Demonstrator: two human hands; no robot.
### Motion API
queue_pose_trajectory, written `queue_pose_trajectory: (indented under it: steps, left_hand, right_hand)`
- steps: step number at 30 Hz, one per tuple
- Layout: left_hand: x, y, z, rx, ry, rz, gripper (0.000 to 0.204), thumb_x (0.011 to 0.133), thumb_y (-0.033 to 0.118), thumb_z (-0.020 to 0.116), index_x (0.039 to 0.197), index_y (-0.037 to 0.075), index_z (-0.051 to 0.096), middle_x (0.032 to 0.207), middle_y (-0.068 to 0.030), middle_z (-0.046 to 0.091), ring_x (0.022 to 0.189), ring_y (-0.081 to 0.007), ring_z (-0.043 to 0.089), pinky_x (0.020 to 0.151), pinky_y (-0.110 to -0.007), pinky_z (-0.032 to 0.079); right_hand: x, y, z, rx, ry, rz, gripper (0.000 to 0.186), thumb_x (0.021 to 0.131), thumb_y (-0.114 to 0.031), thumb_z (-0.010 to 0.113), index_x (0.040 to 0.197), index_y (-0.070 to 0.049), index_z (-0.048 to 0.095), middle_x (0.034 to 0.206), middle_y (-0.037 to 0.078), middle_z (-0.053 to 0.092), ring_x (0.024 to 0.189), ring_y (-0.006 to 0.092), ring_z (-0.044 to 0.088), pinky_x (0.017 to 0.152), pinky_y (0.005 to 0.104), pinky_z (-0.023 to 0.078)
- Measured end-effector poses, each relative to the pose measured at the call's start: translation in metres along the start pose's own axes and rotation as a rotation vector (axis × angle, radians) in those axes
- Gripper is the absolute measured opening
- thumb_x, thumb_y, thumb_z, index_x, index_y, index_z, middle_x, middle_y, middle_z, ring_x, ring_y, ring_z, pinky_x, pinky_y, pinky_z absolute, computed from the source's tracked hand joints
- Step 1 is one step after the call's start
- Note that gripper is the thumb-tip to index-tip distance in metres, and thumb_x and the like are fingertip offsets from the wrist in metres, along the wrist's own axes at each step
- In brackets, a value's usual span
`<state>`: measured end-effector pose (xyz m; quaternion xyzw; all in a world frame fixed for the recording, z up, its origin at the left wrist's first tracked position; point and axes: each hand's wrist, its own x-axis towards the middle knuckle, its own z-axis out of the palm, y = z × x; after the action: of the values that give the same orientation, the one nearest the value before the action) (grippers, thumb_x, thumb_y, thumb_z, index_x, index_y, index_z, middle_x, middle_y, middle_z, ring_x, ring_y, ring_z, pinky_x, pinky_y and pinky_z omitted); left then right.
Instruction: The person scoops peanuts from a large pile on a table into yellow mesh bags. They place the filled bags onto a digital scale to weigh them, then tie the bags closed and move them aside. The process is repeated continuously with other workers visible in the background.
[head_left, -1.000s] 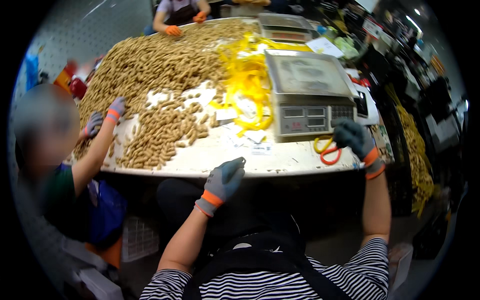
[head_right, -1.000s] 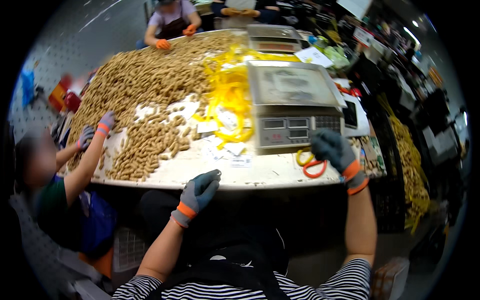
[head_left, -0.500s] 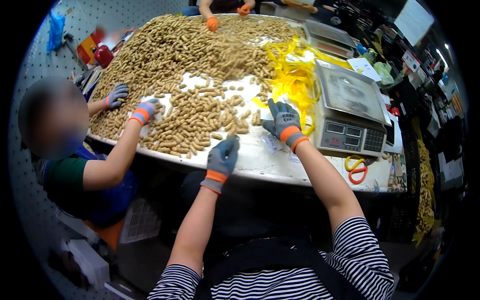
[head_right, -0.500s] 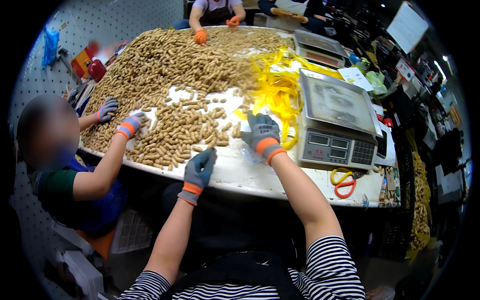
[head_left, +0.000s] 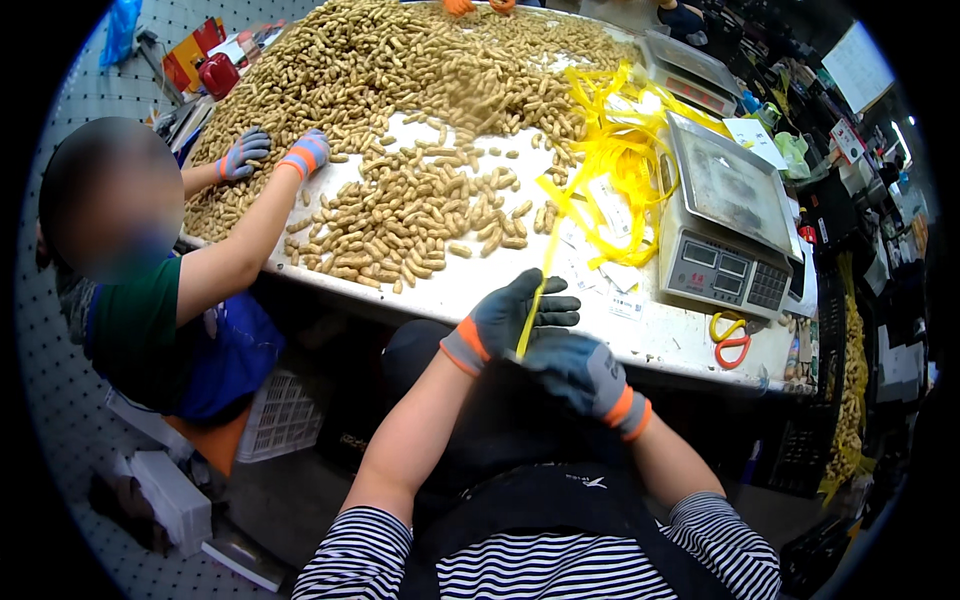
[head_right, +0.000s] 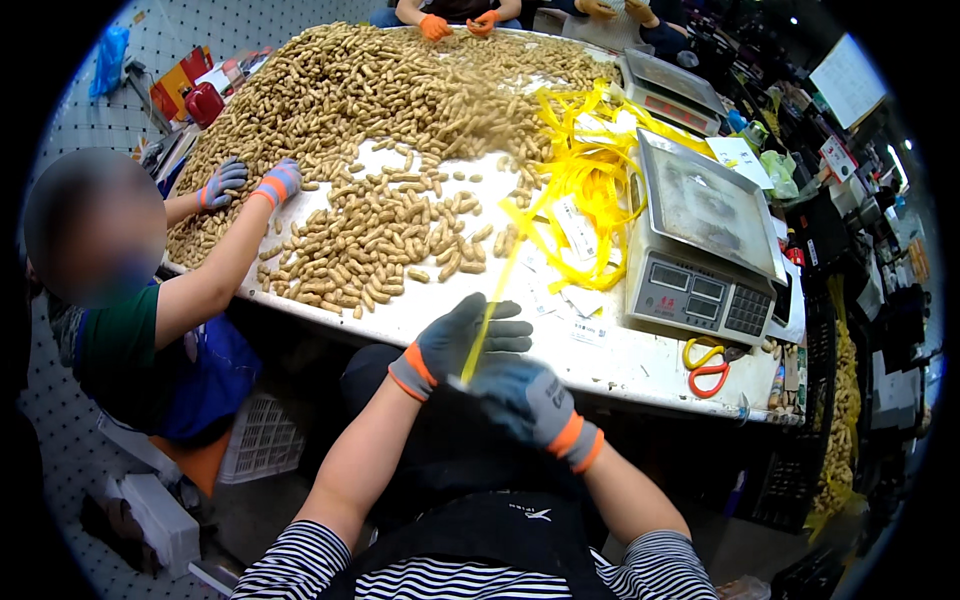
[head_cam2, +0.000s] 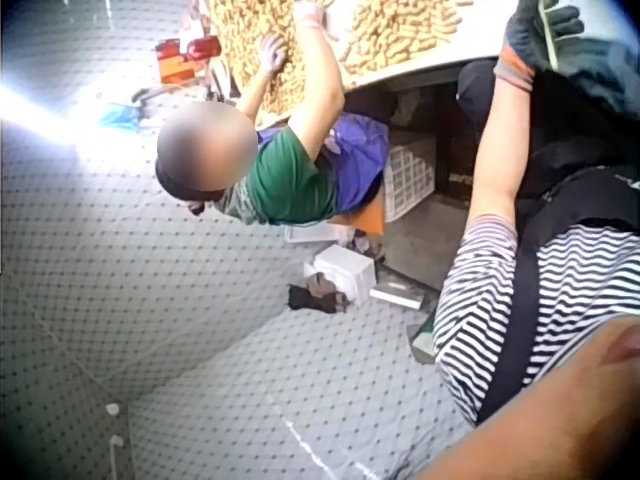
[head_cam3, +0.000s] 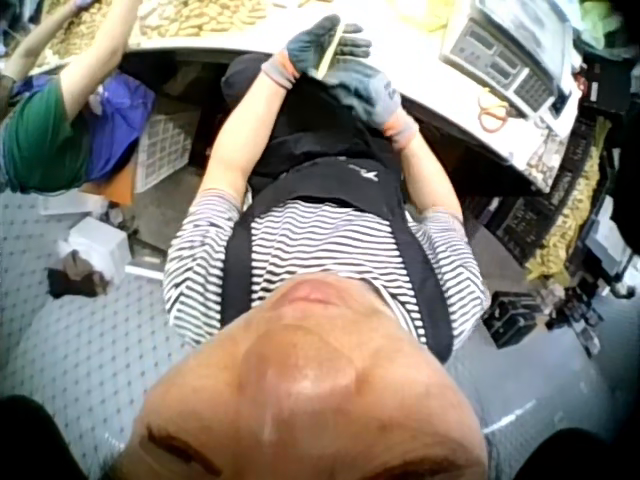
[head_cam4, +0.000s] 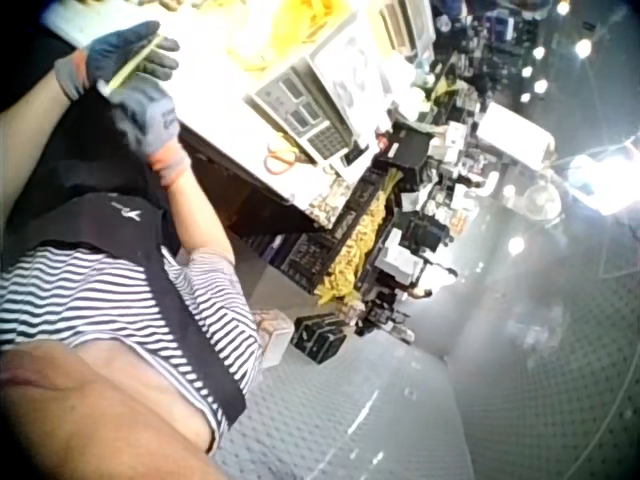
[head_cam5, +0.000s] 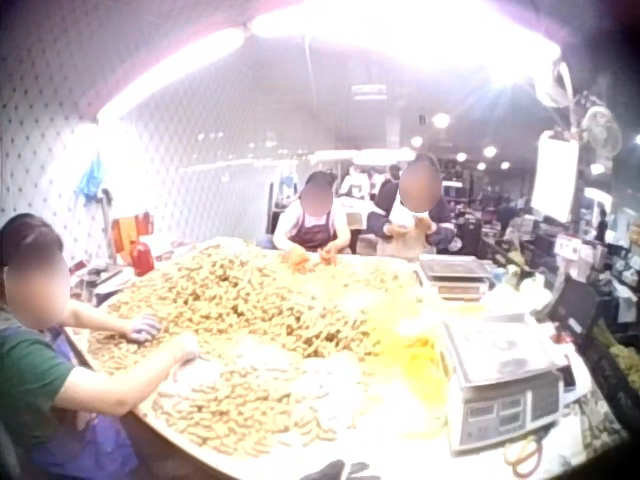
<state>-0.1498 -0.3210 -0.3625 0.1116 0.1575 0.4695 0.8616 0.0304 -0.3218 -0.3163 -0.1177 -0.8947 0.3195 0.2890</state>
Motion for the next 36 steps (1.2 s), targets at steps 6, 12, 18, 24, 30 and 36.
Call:
queue_pose_trajectory:
  steps: [6,12,18,24,30,36]
  left_hand:
    - [-0.007,-0.001,0.011,0.013,0.083,0.296,0.047,0.086,0.024,0.056,0.123,-0.002,0.044,0.077,0.0002,0.052,0.072,-0.0126,0.049,0.073,-0.028,0.044]
    - [-0.007,0.000,0.001,0.022,0.084,0.409,0.040,0.087,0.022,0.054,0.116,-0.005,0.049,0.071,0.0017,0.048,0.063,-0.0096,0.043,0.062,-0.024,0.039]
    - [-0.021,-0.021,0.035,0.379,0.162,0.313,0.035,0.089,0.025,0.048,0.102,-0.007,0.057,0.065,-0.0037,0.053,0.058,-0.0118,0.049,0.059,-0.023,0.042]
    - [-0.017,-0.067,0.042,0.879,0.219,0.091,0.027,0.088,0.017,0.051,0.105,-0.003,0.058,0.093,-0.0066,0.062,0.083,-0.0091,0.057,0.072,-0.022,0.047]
    - [-0.055,-0.029,0.027,1.627,0.672,0.621,0.052,0.077,0.021,0.068,0.121,0.001,0.050,0.114,-0.0136,0.058,0.097,-0.0194,0.059,0.082,-0.030,0.048]
    - [-0.127,0.095,-0.060,1.956,1.900,1.094,0.061,0.072,0.035,0.071,0.113,-0.006,0.050,0.119,-0.0271,0.045,0.111,-0.0396,0.043,0.094,-0.043,0.036]
  right_hand:
    - [-0.052,-0.015,-0.014,0.292,-0.664,0.617,0.025,0.081,-0.026,0.060,0.093,-0.004,0.065,0.080,0.015,0.063,0.075,0.0289,0.060,0.070,0.0332,0.047]
    - [-0.077,-0.010,-0.036,-0.170,-0.918,0.793,0.039,0.073,-0.035,0.065,0.101,-0.008,0.064,0.091,0.014,0.064,0.086,0.0288,0.061,0.078,0.0353,0.046]
    - [-0.036,-0.023,-0.061,0.458,0.119,0.909,0.040,0.077,-0.022,0.064,0.111,-0.002,0.057,0.095,0.012,0.064,0.088,0.0191,0.061,0.077,0.0285,0.048]
    - [-0.003,-0.009,-0.023,0.774,0.352,0.630,0.029,0.087,-0.021,0.050,0.105,-0.001,0.059,0.093,0.010,0.063,0.090,0.0183,0.060,0.081,0.0286,0.046]
    - [-0.008,0.018,-0.024,0.769,0.440,0.528,0.029,0.089,-0.023,0.049,0.103,0.000,0.061,0.098,0.011,0.063,0.093,0.0197,0.060,0.087,0.0309,0.044]
    - [0.031,0.088,-0.020,0.450,0.488,0.446,0.029,0.091,-0.023,0.050,0.108,-0.002,0.059,0.109,0.008,0.060,0.103,0.0165,0.054,0.091,0.0288,0.040]
